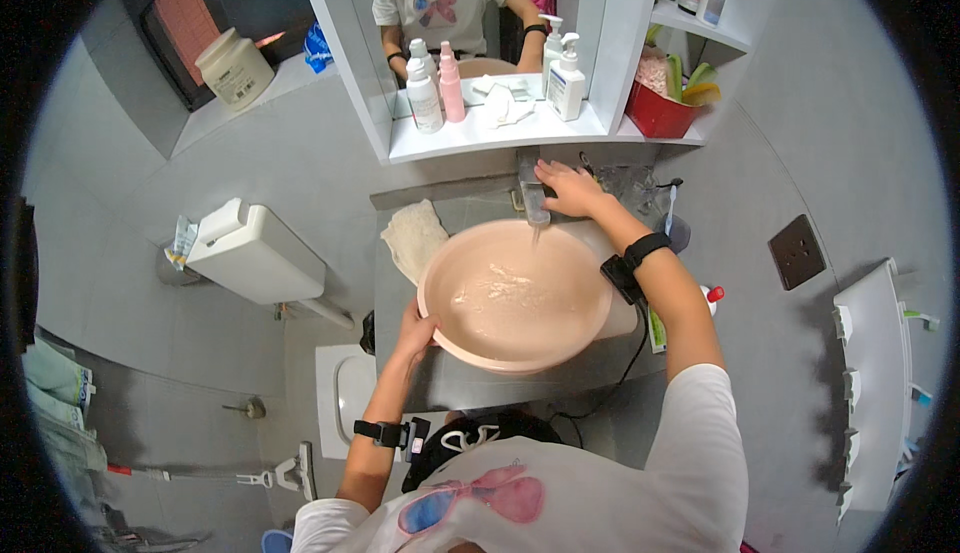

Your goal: The person wrings out a cloth in a bucket of water, wipes the inside surfaces of a shelving unit, and then carries the bucket to a bathroom to empty and rinse it.

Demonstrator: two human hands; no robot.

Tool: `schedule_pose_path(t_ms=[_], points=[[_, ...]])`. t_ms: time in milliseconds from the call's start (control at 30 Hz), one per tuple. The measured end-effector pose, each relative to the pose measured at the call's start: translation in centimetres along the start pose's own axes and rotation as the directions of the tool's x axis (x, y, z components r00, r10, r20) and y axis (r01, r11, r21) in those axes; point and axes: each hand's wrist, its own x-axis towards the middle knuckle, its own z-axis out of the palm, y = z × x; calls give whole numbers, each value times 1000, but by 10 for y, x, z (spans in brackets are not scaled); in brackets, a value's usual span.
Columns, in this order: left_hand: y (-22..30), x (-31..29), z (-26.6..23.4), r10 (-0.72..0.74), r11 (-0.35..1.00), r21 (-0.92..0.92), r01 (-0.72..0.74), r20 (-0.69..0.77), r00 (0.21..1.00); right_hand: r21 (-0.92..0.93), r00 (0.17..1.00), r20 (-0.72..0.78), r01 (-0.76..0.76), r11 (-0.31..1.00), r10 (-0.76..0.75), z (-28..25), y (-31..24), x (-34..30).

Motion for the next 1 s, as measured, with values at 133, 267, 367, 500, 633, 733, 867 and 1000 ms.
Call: schedule_pose_path(t_ms=[133,267,367,500,633,733,867,1000], points=[[5,-13,-2,36,999,16,-36,10,999,69,999,9,33,997,-33,17,12,-23],[0,-34,-20,45,998,48,-48,70,997,295,982,69,-190,936,178,48,23,-80],[7,-53,-29,61,998,27,-62,62,996,458,722,550,-680,572,418,53,-11,-140],[19,-64,-41,60,997,33,-63,88,994,905,895,337,-394,162,292,96,-25,-180],[22,-61,-59,21,990,136,-33,90,996,927,888,190,-303,222,418,90,-56,-178],[29,-56,-61,206,819,489,-300,237,949,909,860,164,-322,265,482,102,-58,-182],[61,-50,-45,199,-21,880,-475,469,860,902,865,102,-289,322,492,101,-64,-187],[58,-29,14,-451,-334,668,-666,507,735,889,833,130,-338,308,537,121,-54,-191]])
